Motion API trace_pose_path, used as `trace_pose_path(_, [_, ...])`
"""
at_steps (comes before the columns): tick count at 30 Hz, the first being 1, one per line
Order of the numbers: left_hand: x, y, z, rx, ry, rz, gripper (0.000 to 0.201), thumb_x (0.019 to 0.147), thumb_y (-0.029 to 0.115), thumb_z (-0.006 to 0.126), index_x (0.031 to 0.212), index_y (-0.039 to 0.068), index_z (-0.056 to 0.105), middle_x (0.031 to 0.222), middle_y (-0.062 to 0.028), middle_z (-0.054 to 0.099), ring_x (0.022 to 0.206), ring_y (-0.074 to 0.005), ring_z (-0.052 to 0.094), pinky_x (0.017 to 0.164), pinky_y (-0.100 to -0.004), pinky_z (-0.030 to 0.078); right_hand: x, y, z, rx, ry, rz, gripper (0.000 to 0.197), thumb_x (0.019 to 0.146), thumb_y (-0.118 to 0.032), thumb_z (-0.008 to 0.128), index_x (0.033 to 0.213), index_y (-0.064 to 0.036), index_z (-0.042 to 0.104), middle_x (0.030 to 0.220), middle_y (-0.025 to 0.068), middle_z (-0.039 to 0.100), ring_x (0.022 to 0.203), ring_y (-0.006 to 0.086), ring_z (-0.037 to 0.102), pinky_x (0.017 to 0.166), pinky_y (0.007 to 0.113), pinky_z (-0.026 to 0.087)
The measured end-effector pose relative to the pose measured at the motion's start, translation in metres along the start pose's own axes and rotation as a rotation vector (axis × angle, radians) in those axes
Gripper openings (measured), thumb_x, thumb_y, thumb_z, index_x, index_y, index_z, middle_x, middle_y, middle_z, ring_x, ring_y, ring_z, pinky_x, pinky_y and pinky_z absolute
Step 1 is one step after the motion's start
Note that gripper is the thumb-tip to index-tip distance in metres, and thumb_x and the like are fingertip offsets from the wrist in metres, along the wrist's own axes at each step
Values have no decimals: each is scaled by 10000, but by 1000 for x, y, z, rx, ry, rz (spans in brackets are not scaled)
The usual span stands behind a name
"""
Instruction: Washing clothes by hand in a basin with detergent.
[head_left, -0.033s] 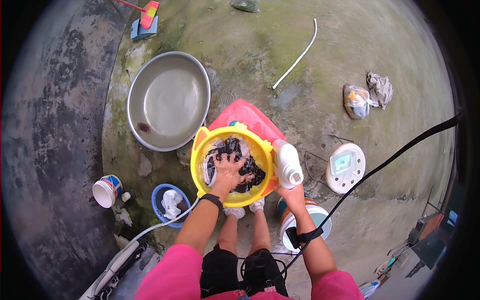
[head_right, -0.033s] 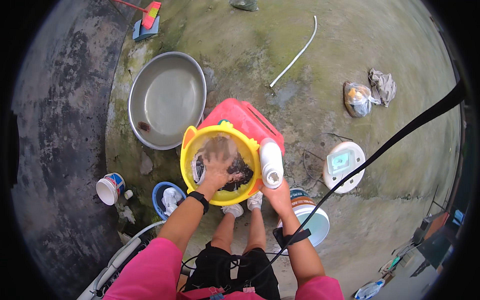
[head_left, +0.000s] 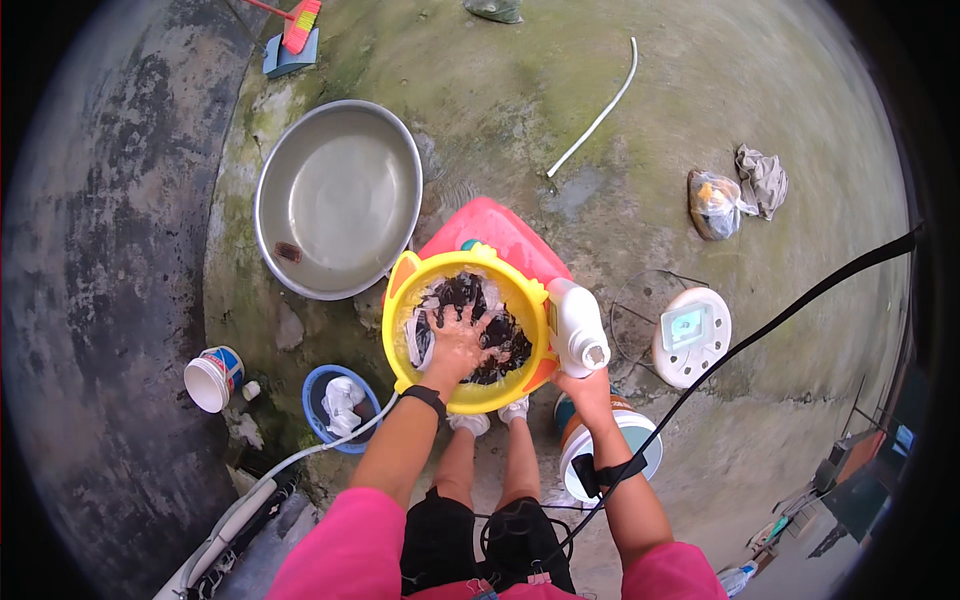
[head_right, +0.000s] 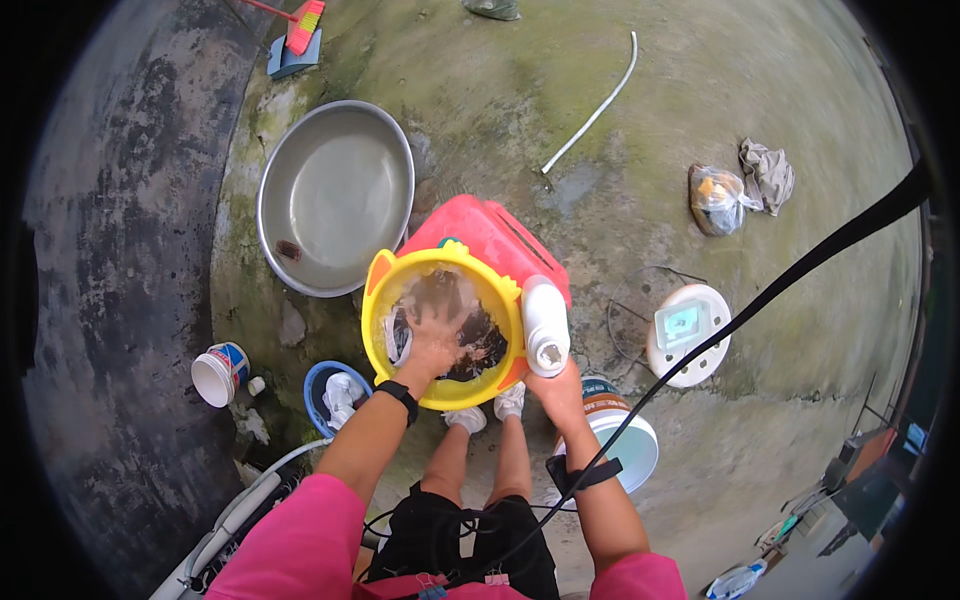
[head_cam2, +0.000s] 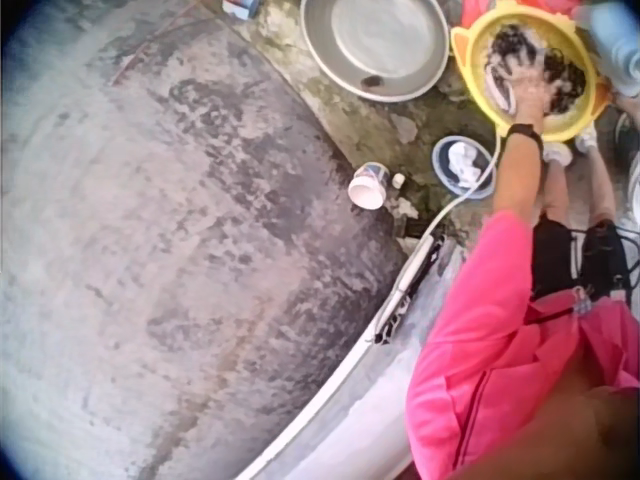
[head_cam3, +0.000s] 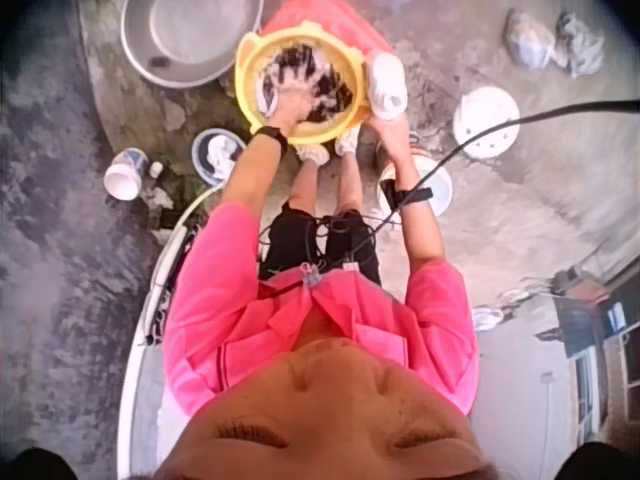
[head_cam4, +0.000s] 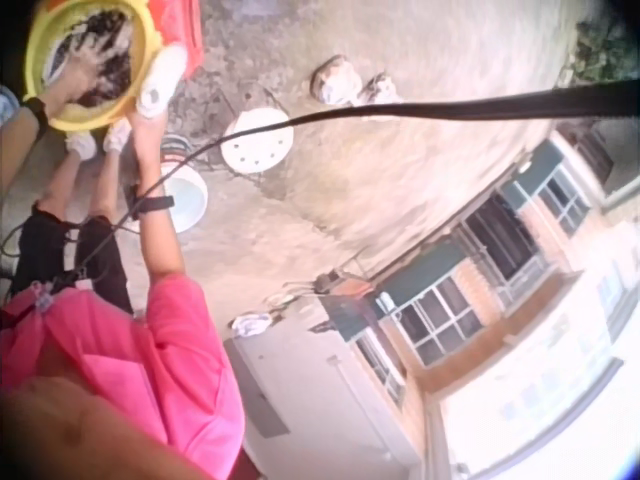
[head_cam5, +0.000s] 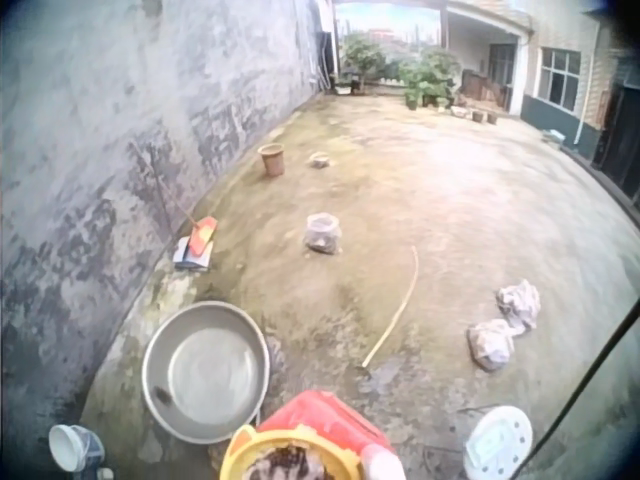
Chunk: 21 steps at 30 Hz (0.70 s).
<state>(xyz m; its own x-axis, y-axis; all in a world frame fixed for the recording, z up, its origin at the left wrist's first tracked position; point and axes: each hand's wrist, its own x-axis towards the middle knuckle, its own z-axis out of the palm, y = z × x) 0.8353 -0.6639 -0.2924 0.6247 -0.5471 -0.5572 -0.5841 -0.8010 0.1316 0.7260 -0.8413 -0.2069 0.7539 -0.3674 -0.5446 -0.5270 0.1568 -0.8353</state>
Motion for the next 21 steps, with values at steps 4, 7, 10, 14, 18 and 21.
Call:
trace_pose_path(4, [2, 2, -14, -32, -47, 21, 675, 714, 584, 510, 1277, 236, 378, 1380, -131, 222, 1255, -374, 181, 949, -651, 48, 0, 10, -9, -31, 46, 30, 337, 626, -68, 618, 952, 2, 563, 882, 49, 602, 802, 118, 555, 715, 263, 434])
trace_pose_path(7, [-7, 1, -27, -39, 10, 53, 550, 774, 430, 534, 1256, 197, 406, 1343, -143, 316, 1220, -361, 301, 957, -615, 135, 1, 9, -7, -28, 38, 52, 329, 621, -75, 606, 939, 6, 570, 880, 48, 603, 795, 116, 552, 713, 260, 432])
trace_pose_path(10, [-23, -3, -22, -465, 502, 46, 372, 724, 19, 561, 1087, 73, 506, 1254, -197, 364, 1149, -360, 375, 946, -455, 304, 6, 14, 0, -32, 39, 45, 369, 621, -72, 594, 978, 6, 548, 901, 48, 598, 822, 125, 553, 745, 263, 425])
trace_pose_path(14, [-48, 5, -33, -402, 359, -394, 591, 661, 72, 668, 1177, 22, 384, 1107, -191, 423, 1044, -339, 415, 885, -388, 362, 12, 44, 0, 43, 112, -30, 420, 615, -63, 591, 1023, 2, 515, 928, 59, 588, 861, 139, 547, 772, 269, 418])
trace_pose_path(18, [-51, -14, -29, -301, 222, -501, 630, 633, 121, 711, 1164, -4, 396, 1021, -169, 514, 977, -319, 499, 825, -374, 415, 12, 39, 12, 92, 185, -52, 442, 626, -69, 634, 1040, -6, 493, 937, 70, 581, 878, 149, 542, 788, 281, 417])
trace_pose_path(21, [-46, -20, -36, -367, -2, -517, 507, 638, 173, 722, 1056, -8, 500, 935, -151, 579, 905, -308, 563, 750, -379, 459, 11, 31, 10, 81, 186, -69, 423, 644, -82, 659, 1027, -4, 499, 928, 71, 585, 866, 150, 546, 785, 285, 420])
